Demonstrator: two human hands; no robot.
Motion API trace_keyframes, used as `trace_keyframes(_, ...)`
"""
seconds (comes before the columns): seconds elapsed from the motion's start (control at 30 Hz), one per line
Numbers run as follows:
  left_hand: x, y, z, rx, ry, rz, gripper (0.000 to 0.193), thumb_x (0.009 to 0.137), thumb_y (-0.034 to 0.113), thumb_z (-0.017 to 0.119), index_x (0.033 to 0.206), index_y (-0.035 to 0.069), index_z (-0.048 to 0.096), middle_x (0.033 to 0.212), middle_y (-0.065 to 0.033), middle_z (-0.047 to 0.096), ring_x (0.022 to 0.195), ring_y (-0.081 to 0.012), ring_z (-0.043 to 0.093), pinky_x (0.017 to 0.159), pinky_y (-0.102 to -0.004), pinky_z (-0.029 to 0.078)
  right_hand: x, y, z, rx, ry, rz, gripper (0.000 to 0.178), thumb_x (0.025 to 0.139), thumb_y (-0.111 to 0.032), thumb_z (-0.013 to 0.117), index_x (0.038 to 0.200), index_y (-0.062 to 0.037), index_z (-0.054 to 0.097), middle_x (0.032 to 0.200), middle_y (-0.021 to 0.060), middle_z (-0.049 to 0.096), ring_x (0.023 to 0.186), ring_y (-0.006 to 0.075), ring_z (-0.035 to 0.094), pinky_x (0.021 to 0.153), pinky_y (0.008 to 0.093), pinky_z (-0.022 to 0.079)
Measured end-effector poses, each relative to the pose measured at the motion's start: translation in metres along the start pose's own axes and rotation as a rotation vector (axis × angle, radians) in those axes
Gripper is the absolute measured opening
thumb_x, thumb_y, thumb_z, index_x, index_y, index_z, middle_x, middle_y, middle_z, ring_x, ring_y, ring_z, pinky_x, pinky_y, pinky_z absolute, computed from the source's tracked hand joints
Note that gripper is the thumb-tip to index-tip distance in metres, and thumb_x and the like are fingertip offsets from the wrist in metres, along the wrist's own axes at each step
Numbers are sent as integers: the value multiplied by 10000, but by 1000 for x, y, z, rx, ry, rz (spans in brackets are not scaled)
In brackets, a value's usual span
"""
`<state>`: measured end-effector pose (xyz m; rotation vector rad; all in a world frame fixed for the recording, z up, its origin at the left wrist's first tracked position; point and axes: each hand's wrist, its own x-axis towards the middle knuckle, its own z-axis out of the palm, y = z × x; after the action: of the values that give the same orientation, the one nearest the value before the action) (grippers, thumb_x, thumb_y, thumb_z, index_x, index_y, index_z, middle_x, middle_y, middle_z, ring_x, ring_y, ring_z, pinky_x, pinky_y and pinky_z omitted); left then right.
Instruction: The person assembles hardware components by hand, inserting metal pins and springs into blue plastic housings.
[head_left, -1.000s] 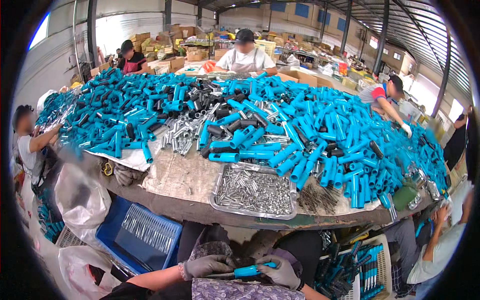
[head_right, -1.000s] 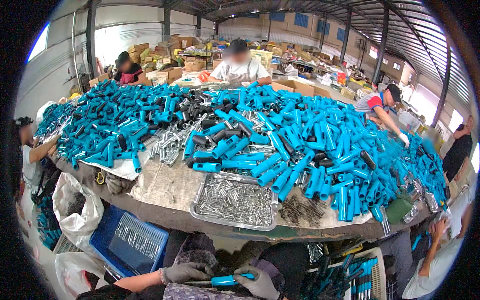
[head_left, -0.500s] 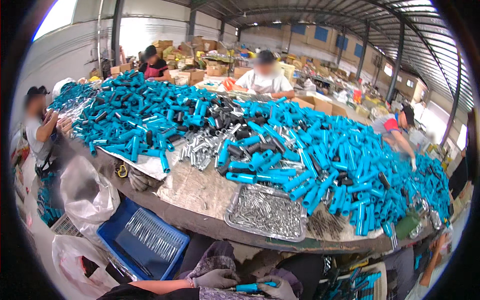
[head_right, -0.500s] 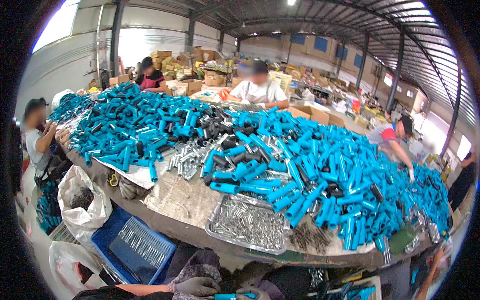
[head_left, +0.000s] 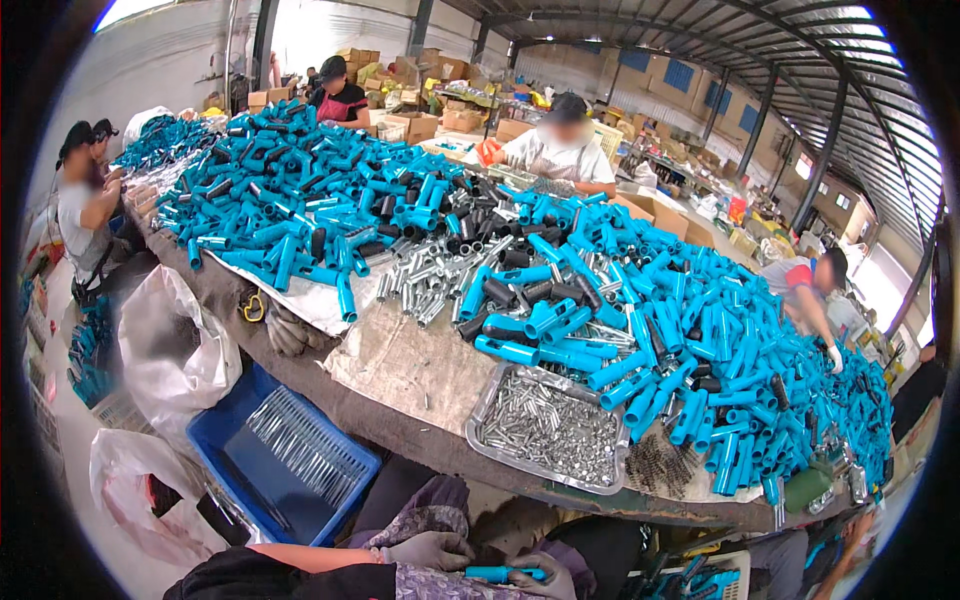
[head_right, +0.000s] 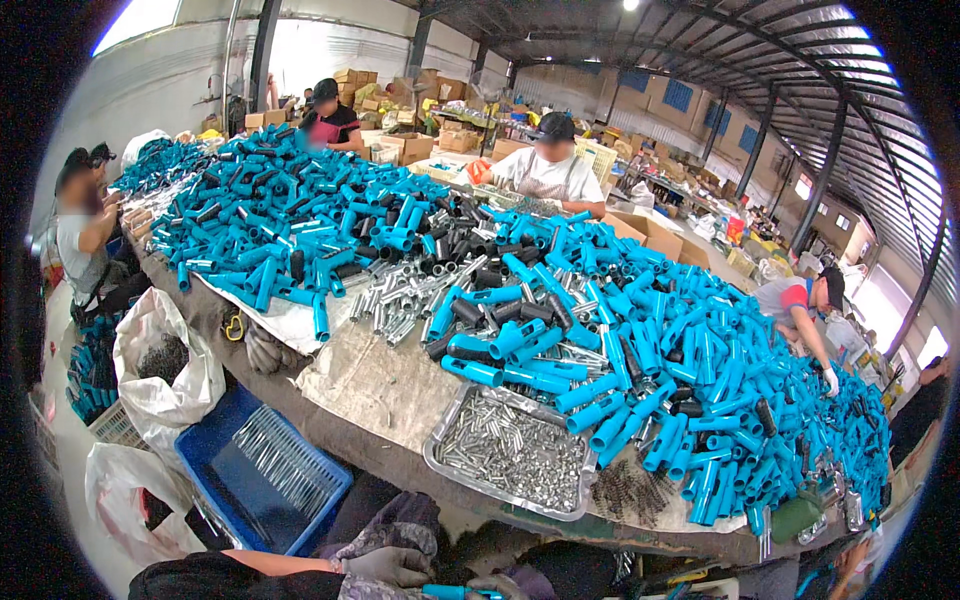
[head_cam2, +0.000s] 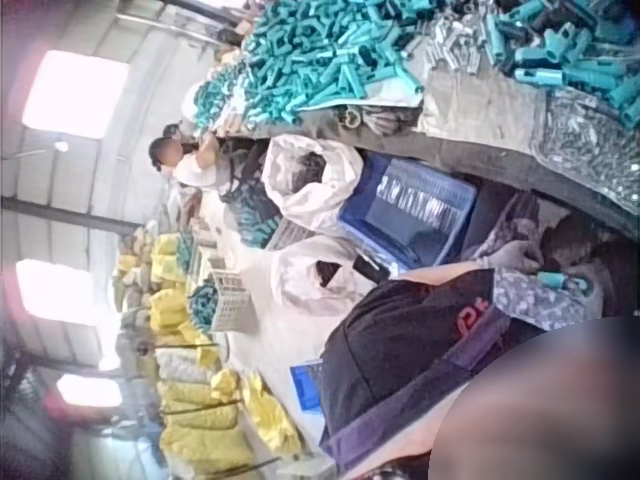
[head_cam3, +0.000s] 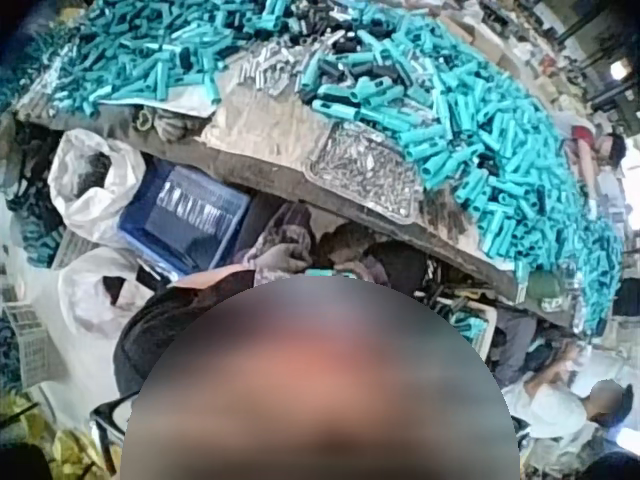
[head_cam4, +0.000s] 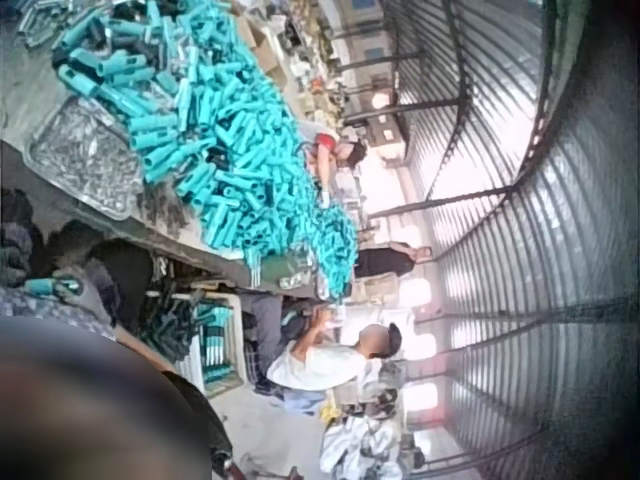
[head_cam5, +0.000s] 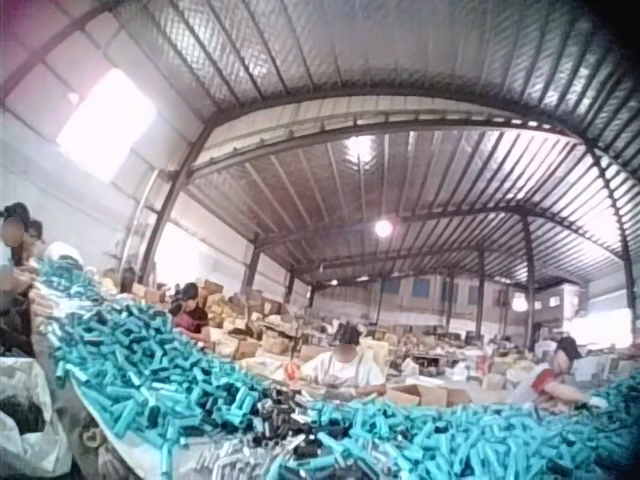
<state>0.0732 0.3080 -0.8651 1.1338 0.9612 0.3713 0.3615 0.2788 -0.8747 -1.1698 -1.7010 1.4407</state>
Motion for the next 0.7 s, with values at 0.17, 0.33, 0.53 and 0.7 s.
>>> trace_keyframes(0.17, 0, -12, -2, -3, 0, 83, 291, 927, 263, 687, 1112, 39, 679, 945, -34, 708, 882, -101, 622, 820, -275, 499, -13, 8, 1, 99, -12, 22, 345, 855, -130, 756, 1175, -58, 649, 1115, 94, 648, 1037, 202, 618, 925, 332, 469)
trace_keyframes(0.33, 2, -12, 1, 1, -9, 75, 292, 921, 261, 695, 1104, 34, 674, 929, -35, 703, 876, -102, 622, 804, -278, 501, -31, 28, -7, 205, -28, 31, 341, 860, -137, 749, 1178, -61, 649, 1137, 105, 638, 1057, 211, 612, 947, 344, 458)
trace_keyframes(0.53, -7, 14, 9, 130, 2, 119, 269, 930, 241, 687, 1093, 27, 671, 939, -37, 697, 882, -98, 620, 801, -271, 499, -48, 42, -12, 338, -52, 46, 337, 867, -146, 741, 1181, -64, 649, 1163, 119, 627, 1080, 221, 605, 973, 358, 444)
trace_keyframes(0.7, -18, 12, 12, 110, 10, 101, 267, 926, 241, 684, 1093, 32, 678, 932, -53, 706, 892, -110, 626, 816, -281, 500, -56, 23, -9, 458, -49, 66, 334, 873, -154, 734, 1184, -67, 648, 1185, 130, 618, 1100, 229, 599, 995, 370, 432)
